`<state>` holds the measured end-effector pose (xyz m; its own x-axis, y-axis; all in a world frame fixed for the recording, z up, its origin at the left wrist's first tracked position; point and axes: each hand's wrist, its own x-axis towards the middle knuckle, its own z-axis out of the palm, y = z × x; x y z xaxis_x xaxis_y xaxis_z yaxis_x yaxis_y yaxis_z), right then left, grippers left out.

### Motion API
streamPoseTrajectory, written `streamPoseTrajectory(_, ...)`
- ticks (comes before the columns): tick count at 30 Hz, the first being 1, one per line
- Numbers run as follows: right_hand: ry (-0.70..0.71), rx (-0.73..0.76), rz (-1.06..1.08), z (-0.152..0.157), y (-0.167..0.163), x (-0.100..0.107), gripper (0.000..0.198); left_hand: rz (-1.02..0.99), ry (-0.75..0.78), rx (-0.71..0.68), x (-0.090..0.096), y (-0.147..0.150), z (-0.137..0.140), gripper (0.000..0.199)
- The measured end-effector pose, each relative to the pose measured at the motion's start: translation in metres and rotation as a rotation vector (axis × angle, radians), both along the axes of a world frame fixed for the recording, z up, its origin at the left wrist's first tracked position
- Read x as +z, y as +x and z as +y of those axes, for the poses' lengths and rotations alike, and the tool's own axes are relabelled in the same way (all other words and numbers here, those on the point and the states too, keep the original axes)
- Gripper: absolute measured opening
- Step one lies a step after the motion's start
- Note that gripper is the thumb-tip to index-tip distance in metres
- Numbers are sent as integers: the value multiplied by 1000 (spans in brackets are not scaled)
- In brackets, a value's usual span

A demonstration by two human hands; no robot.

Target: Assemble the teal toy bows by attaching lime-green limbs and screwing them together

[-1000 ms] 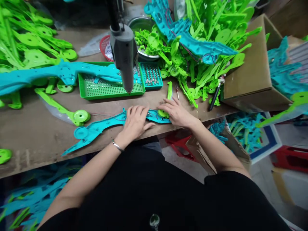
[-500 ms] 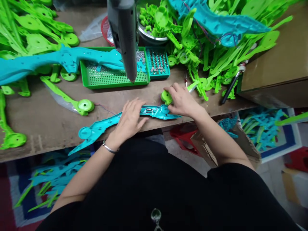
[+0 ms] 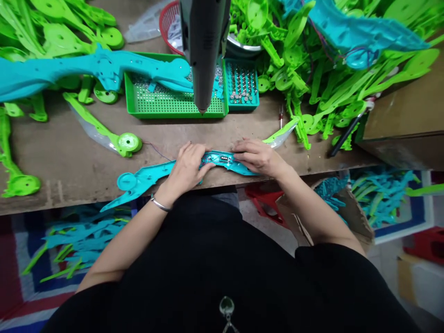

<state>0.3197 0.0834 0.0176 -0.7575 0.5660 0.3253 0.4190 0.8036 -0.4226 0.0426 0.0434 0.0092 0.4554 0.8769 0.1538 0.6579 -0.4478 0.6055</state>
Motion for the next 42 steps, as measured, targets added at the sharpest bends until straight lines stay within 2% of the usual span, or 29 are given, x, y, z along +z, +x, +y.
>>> streamPoseTrajectory(2, -44, -21, 119, -3, 3, -1, 12, -5, -4, 10, -1, 1, 0, 31)
streamPoseTrajectory(5, -135, -179, 263, -7, 2, 0, 10, -6, -14, 16, -2, 2, 0, 32)
streamPoseTrajectory(9, -171, -372, 278, -9, -4, 7, 9, -14, -11, -6, 9, -5, 0, 47)
streamPoseTrajectory(11, -193, -354, 205, -8, -9, 15, 17, 7, 13, 26, 20, -15, -3, 52)
streamPoseTrajectory(14, -194, -243, 136, -9, -21, 32, 33, 45, 36, 108, 34, -33, -11, 45)
streamPoseTrajectory(18, -194, -114, -63, -13, -47, 47, 14, 79, -5, 67, 33, -48, -20, 22)
streamPoseTrajectory(22, -139, -78, -356, -15, -65, 46, 15, 138, -53, 37, 25, -45, -23, 15)
streamPoseTrajectory(30, -90, -114, -526, -21, -72, 44, 27, 260, -98, 33, 36, -28, -18, 21)
streamPoseTrajectory(33, -89, -118, -425, -23, -66, 32, 23, 239, -110, 55, 36, -24, -18, 26)
streamPoseTrajectory(37, -164, -179, 1, -23, -57, 13, 17, 208, -104, 85, 29, -22, -21, 29)
streamPoseTrajectory(39, -214, -241, 144, -24, -53, 10, 14, 190, -95, 97, 28, -21, -21, 25)
streamPoseTrajectory(42, -232, -344, 186, -26, -47, 14, 11, 154, -91, 109, 27, -20, -20, 22)
